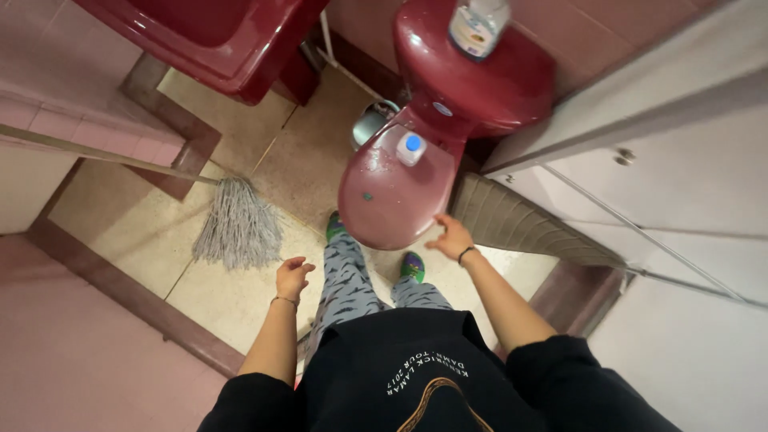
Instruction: Clean and organize bathroom toiletries and wash a cup in the sink.
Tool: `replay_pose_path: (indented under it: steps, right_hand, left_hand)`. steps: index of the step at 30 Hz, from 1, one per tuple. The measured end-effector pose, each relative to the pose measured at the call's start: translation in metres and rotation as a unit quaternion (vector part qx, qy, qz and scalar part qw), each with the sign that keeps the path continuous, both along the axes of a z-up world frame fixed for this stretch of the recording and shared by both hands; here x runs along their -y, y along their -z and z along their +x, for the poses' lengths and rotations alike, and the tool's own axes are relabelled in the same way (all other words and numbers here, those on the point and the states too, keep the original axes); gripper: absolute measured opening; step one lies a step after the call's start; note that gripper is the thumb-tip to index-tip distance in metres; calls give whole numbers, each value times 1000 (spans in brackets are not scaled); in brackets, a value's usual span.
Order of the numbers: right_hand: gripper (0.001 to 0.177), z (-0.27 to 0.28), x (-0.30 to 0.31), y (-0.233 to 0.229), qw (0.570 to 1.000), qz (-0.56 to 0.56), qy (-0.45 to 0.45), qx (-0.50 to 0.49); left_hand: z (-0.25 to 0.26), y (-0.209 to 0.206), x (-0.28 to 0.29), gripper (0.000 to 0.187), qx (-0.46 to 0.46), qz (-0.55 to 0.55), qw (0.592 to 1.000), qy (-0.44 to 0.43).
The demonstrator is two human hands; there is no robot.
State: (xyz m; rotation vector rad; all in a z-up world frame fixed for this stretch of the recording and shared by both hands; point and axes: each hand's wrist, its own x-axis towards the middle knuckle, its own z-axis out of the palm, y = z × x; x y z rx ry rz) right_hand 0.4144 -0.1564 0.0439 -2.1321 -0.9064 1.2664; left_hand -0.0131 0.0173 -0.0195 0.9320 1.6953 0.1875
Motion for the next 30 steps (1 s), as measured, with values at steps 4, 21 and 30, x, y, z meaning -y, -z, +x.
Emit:
replay_pose_path:
  steps: [4, 21, 30]
  right_hand:
    - [88, 21, -51, 47, 994, -17, 38, 97]
    - [102, 41, -184, 109, 959, 46, 148, 238]
    - [87, 30, -190, 92, 939, 80, 161, 293]
  left_hand:
    - [-18, 16, -22, 45, -1, 6, 999, 54]
    - [168, 107, -120, 47, -3, 210, 763, 611]
    - [234, 156, -107, 29, 19, 274, 653, 706]
